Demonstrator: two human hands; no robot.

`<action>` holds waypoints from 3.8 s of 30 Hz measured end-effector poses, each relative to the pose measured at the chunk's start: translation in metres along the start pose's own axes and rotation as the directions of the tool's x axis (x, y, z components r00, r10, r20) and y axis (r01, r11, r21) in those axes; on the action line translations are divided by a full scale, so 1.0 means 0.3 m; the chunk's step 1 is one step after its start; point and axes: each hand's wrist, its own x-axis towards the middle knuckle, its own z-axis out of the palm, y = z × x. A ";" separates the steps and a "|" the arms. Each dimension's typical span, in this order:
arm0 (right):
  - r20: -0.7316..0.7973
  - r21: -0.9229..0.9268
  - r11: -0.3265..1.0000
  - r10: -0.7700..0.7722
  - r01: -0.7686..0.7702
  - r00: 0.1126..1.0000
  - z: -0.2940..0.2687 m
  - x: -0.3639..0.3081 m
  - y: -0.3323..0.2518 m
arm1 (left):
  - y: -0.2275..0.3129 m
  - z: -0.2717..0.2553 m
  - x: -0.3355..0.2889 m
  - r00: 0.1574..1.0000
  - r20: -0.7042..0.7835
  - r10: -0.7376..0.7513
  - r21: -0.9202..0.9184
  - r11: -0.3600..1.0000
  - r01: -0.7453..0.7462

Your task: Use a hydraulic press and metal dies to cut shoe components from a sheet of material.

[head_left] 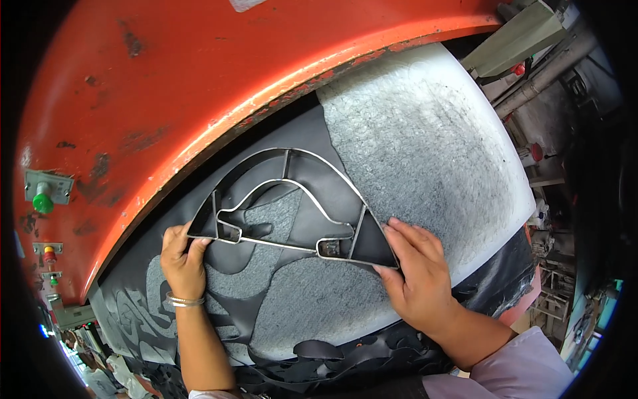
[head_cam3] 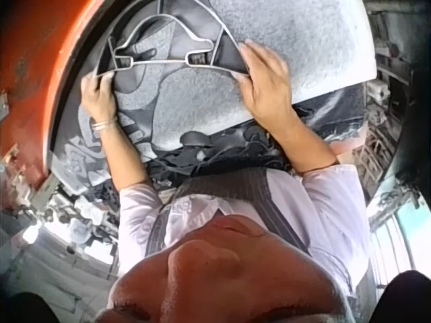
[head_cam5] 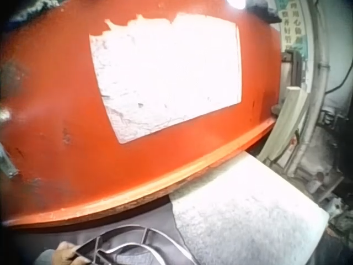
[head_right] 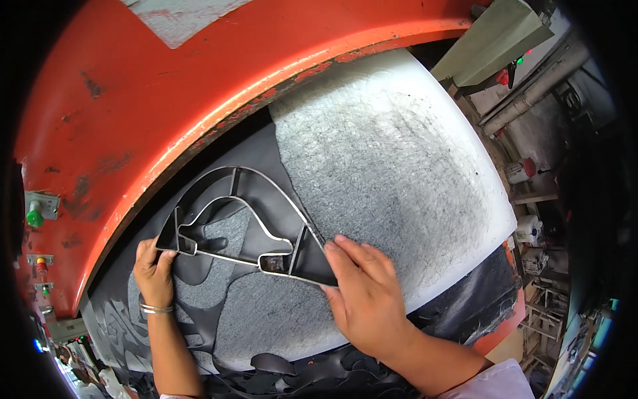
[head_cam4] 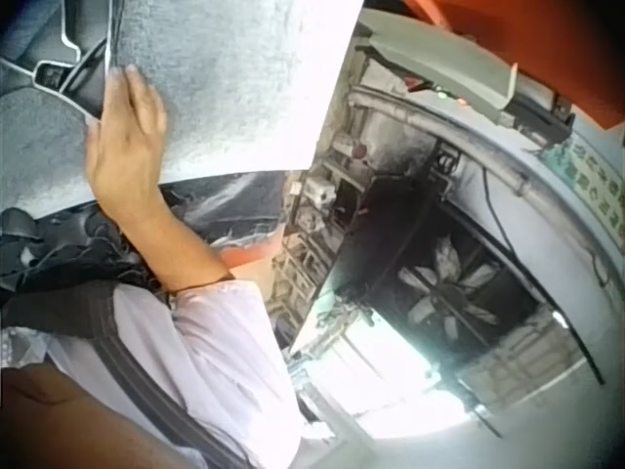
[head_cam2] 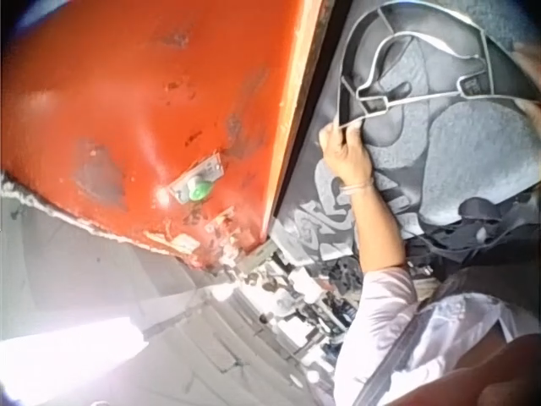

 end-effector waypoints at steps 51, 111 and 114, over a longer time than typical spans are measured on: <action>0.064 0.022 1.000 -0.012 0.010 0.998 -0.072 0.001 -0.039 | 0.048 -0.072 -0.013 1.000 -0.015 0.009 0.042 0.999 -0.008; -0.182 -0.076 0.997 -0.047 0.033 0.982 0.183 0.055 0.473 | 0.007 0.394 -0.028 0.994 0.105 -0.003 0.142 0.990 -0.012; -0.173 0.109 0.994 0.027 -0.008 0.985 0.183 0.053 0.487 | -0.084 0.322 -0.137 0.968 0.007 0.252 -0.129 0.960 -0.249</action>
